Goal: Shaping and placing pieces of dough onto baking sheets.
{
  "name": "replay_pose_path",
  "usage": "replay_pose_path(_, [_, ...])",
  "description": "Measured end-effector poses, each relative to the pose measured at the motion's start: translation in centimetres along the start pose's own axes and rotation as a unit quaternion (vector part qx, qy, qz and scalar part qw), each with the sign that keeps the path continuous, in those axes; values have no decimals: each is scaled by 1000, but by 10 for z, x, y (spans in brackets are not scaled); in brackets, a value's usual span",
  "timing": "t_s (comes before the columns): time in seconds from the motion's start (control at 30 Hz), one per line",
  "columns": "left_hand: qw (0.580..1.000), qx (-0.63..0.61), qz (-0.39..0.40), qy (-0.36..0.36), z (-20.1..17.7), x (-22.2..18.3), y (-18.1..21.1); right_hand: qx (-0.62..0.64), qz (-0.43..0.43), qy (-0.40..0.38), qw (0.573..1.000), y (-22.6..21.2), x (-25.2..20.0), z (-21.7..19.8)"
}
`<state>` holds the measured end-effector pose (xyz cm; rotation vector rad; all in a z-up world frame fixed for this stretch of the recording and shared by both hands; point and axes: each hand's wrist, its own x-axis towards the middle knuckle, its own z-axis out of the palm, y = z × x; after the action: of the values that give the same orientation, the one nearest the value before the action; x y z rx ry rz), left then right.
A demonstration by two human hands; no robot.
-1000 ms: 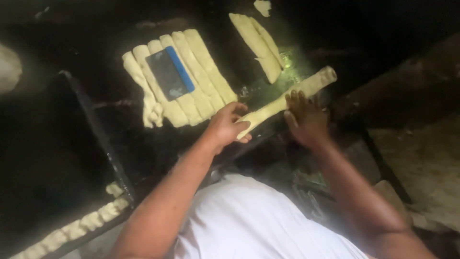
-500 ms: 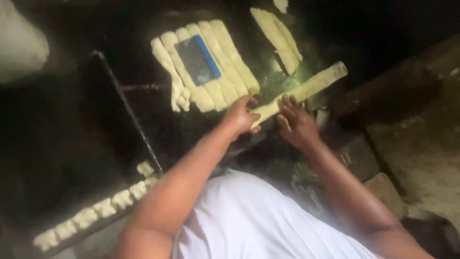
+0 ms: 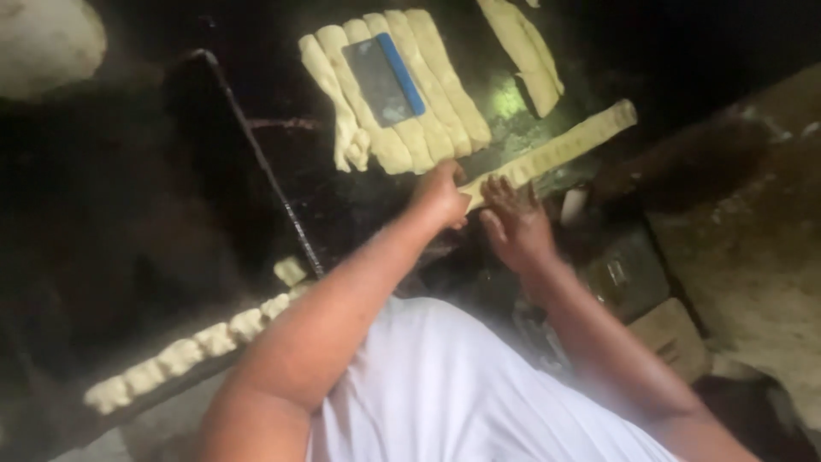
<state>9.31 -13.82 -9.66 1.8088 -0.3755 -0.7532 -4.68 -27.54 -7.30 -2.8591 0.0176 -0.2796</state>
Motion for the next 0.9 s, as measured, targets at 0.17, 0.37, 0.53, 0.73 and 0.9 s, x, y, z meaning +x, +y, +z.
replay_pose_path(0.17, [990, 97, 75, 75, -8, -5, -9, 82, 29, -24, 996, -34, 6, -10])
replay_pose_path(0.37, [968, 207, 118, 83, -21, -31, -14, 60, 53, -50, 995, -65, -2, -8])
replay_pose_path(0.53, [926, 349, 112, 94, -50, -63, -3, 27, 3, -64, 998, -87, 3, -6])
replay_pose_path(0.73, [920, 365, 85, 115, -110, -125, 34, -2, -61, -90, 994, -100, 10, -4])
replay_pose_path(0.9, [920, 196, 213, 265, -155, -190, 34, 11, -98, -152, 983, -110, 8, 10])
